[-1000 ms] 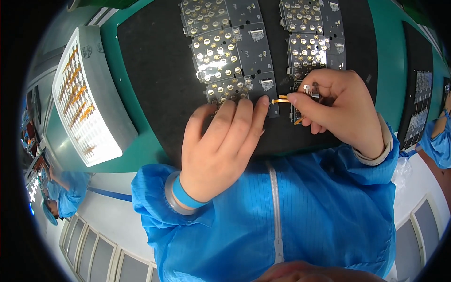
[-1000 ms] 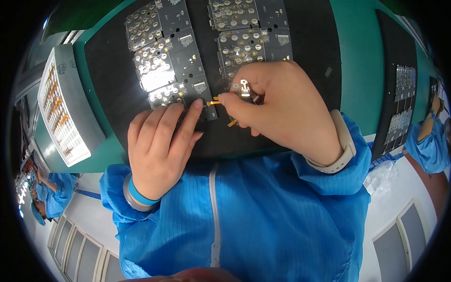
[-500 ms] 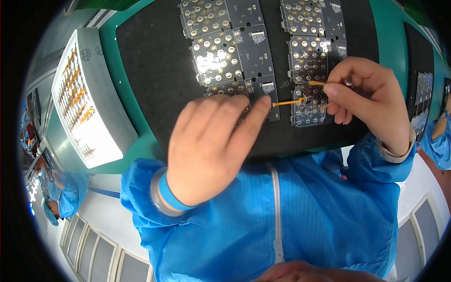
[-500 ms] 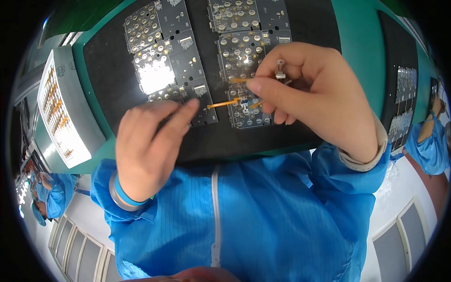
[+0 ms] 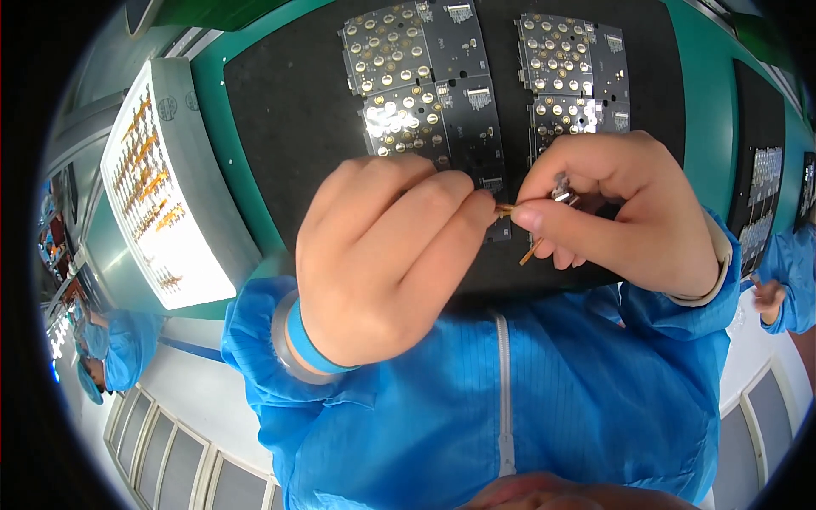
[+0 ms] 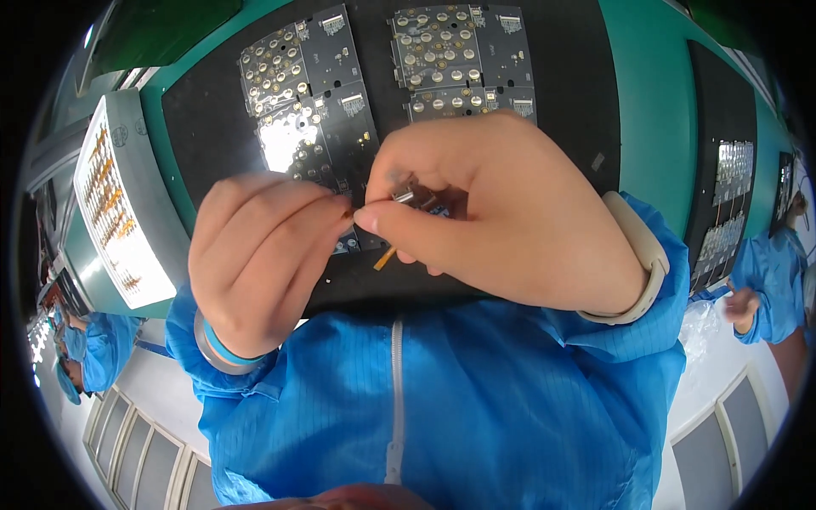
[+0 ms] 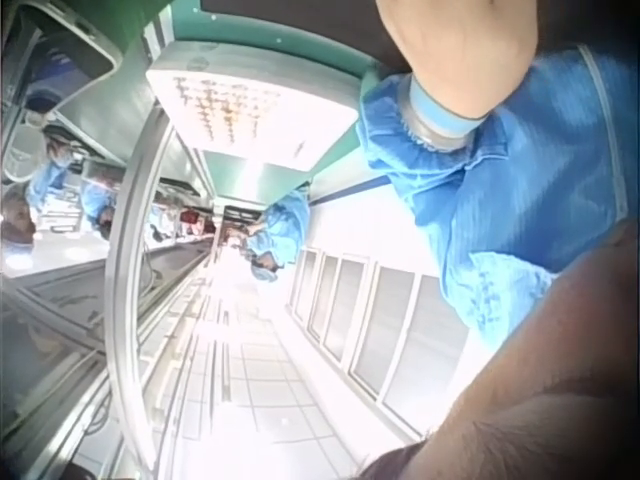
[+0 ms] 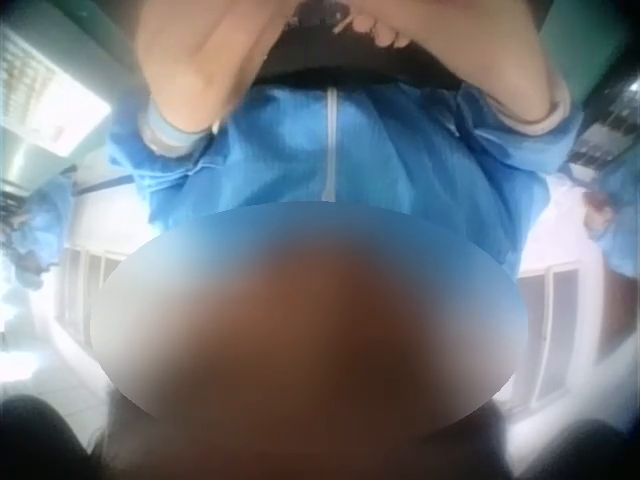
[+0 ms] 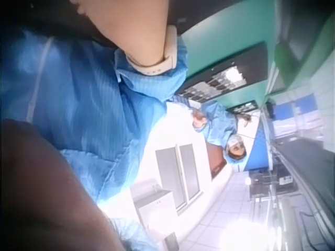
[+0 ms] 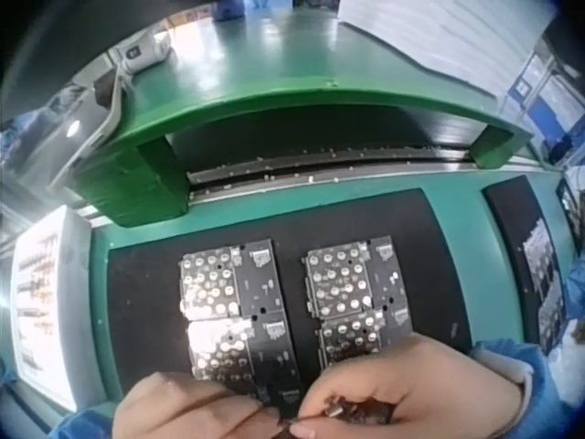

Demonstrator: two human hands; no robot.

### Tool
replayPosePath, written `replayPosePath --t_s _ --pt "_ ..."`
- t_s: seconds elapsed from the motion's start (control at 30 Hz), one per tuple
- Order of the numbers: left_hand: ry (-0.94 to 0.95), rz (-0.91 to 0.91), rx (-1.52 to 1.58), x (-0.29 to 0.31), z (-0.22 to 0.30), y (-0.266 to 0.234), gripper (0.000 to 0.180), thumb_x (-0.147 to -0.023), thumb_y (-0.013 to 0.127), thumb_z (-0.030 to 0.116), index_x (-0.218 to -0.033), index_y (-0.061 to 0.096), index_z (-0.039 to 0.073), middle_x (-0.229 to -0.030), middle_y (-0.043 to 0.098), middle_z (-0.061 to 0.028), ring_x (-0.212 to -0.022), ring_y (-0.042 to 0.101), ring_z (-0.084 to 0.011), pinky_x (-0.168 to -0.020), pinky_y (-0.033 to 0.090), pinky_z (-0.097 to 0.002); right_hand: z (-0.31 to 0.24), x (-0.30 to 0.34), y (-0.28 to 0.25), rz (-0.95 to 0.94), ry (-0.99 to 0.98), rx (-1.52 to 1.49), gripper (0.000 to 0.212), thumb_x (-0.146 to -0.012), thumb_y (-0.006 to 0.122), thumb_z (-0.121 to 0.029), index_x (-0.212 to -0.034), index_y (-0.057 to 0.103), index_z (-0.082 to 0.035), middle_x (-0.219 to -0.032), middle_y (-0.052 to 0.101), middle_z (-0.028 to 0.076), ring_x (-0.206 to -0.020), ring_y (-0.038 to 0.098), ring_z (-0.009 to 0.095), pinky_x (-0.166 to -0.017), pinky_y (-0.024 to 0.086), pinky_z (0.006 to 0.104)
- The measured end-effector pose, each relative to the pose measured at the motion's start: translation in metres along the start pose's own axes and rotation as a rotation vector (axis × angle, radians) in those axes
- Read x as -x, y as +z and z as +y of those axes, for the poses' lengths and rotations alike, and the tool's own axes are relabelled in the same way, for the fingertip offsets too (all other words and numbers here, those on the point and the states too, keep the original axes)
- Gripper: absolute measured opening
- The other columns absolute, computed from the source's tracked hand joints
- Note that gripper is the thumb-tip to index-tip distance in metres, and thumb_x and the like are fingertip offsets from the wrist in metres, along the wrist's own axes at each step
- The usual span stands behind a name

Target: The person assembles electronic components by hand, connecting flexible cables to printed circuit boards.

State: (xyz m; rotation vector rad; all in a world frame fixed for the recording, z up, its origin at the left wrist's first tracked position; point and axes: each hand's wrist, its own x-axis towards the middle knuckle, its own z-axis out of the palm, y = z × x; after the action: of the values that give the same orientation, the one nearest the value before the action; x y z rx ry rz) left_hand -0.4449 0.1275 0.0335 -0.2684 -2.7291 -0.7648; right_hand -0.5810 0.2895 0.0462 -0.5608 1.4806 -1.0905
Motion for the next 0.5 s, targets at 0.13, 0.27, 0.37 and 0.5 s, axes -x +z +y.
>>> replayPosePath --t_s 0.13,0.27,0.37,0.5 --pt "-0.004 -0.013 -0.043 0.004 -0.007 0.002 0.023 -0.063 0.071 -0.001 -0.085 0.064 -0.003 -0.083 0.062 -0.0121 -0.074 0.058 -0.0266 -0.063 0.047 -0.0331 0.0 -0.008 -0.001 0.035 0.003 0.073 0.008 -0.088 0.061 -0.006 -0.086 0.061 0.002 -0.067 0.062 0.004 -0.058 0.06 0.005 -0.05 0.045 0.0166" --pt "-0.141 -0.045 -0.129 0.003 -0.009 -0.003 0.016 -0.068 0.069 0.0 -0.083 0.064 -0.002 -0.083 0.061 -0.0116 -0.072 0.057 -0.0268 -0.063 0.046 -0.0341 0.007 -0.017 -0.006 0.18 -0.023 0.154 0.011 -0.088 0.062 -0.01 -0.084 0.061 0.0 -0.062 0.061 0.003 -0.052 0.057 0.005 -0.047 0.043 0.0164" --pt "-0.225 -0.023 -0.322 0.003 -0.015 -0.004 0.013 -0.069 0.069 -0.001 -0.081 0.063 -0.001 -0.081 0.061 -0.0113 -0.072 0.057 -0.0272 -0.064 0.046 -0.035 0.017 -0.022 -0.009 0.303 -0.154 0.376 0.014 -0.088 0.064 -0.013 -0.083 0.061 0.0 -0.06 0.06 0.003 -0.049 0.055 0.004 -0.044 0.041 0.0164" --pt "-0.151 -0.059 -0.16 0.004 -0.014 0.002 0.024 -0.069 0.069 0.001 -0.093 0.064 0.0 -0.092 0.06 -0.0117 -0.08 0.057 -0.0276 -0.069 0.046 -0.0353 0.019 -0.025 -0.011 0.281 -0.044 0.332 0.016 -0.087 0.064 -0.014 -0.08 0.061 0.0 -0.057 0.059 0.002 -0.046 0.054 0.004 -0.042 0.039 0.0167"
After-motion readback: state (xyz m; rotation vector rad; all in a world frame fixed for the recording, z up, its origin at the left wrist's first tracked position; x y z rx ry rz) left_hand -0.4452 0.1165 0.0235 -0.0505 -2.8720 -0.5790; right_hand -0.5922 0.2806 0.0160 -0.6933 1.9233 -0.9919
